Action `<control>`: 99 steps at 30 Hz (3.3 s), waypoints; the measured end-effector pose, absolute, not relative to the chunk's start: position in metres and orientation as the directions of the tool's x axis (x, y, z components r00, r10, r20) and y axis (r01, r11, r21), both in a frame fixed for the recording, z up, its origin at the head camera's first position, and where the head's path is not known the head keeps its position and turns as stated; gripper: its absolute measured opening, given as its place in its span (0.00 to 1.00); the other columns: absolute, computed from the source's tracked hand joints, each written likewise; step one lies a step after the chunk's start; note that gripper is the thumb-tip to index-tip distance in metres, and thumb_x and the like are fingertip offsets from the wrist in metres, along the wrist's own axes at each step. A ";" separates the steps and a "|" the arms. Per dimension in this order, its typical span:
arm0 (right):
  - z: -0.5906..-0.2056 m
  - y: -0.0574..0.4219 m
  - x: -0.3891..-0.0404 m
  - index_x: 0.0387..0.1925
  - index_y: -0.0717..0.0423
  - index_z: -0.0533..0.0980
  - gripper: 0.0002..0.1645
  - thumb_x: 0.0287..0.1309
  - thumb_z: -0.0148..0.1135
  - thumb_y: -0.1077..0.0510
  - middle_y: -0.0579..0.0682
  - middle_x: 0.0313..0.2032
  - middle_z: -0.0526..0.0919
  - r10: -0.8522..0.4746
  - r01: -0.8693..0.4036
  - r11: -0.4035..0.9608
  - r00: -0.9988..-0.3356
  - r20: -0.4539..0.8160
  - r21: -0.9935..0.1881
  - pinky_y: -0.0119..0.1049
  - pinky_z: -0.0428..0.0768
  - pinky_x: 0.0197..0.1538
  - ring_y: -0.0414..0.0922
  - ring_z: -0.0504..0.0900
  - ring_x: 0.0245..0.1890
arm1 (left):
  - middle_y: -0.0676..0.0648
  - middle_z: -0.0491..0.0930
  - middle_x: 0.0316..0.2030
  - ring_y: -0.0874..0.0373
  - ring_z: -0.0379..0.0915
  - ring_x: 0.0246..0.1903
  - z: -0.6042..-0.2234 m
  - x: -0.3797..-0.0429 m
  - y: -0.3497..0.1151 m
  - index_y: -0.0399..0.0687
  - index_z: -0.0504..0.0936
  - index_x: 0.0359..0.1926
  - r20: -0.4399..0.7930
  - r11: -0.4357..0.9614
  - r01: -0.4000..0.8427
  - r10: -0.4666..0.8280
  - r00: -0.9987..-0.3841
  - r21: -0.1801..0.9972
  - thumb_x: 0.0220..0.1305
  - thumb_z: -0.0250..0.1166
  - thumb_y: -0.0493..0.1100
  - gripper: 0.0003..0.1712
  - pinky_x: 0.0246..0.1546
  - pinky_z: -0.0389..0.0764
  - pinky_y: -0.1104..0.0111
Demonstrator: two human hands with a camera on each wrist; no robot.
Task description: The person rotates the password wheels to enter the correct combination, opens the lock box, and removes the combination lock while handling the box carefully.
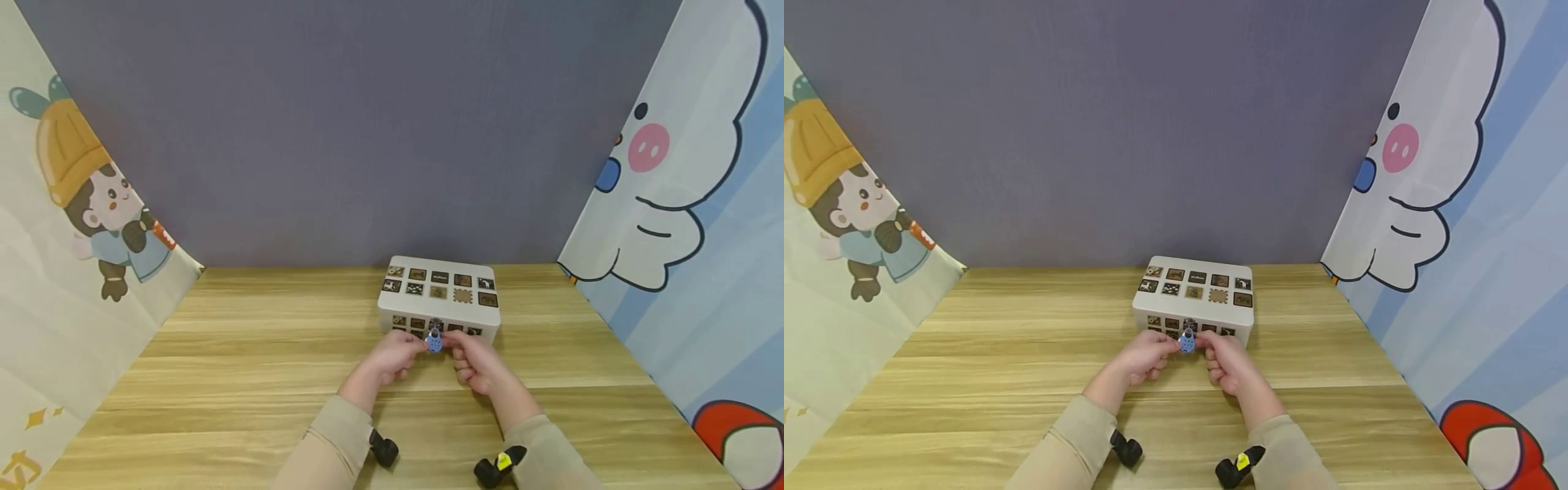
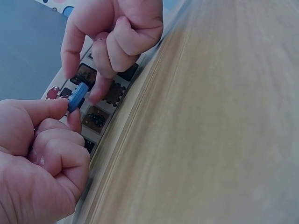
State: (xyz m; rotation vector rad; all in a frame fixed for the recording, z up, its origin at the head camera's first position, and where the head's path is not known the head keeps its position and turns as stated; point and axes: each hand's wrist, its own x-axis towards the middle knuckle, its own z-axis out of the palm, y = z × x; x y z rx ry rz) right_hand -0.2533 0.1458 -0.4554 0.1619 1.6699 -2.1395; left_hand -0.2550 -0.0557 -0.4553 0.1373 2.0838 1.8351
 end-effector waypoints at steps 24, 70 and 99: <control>-0.463 0.131 -0.256 0.36 0.63 0.80 0.09 0.63 0.64 0.58 0.40 0.13 0.59 -0.215 0.312 -0.098 -0.934 -0.286 -0.945 0.26 0.54 0.15 0.35 0.54 0.12 | 0.57 0.59 0.13 0.65 0.54 0.11 -0.456 -0.258 -0.057 0.31 0.84 0.44 -0.215 0.114 -0.187 0.334 -0.918 0.976 0.71 0.62 0.42 0.14 0.12 0.61 0.75; -0.459 0.127 -0.253 0.34 0.62 0.78 0.10 0.63 0.62 0.56 0.41 0.13 0.59 -0.196 0.312 -0.065 -0.935 -0.294 -0.948 0.26 0.54 0.15 0.35 0.54 0.13 | 0.56 0.59 0.13 0.64 0.54 0.12 -0.450 -0.253 -0.053 0.29 0.83 0.44 -0.200 0.131 -0.165 0.324 -0.925 0.977 0.72 0.61 0.41 0.15 0.12 0.60 0.74; -0.459 0.127 -0.255 0.35 0.61 0.78 0.12 0.64 0.61 0.54 0.41 0.15 0.61 -0.193 0.328 -0.057 -0.930 -0.312 -0.943 0.26 0.55 0.15 0.35 0.54 0.13 | 0.57 0.58 0.12 0.65 0.53 0.12 -0.454 -0.258 -0.053 0.30 0.83 0.41 -0.204 0.110 -0.178 0.324 -0.924 0.978 0.71 0.62 0.40 0.14 0.12 0.60 0.75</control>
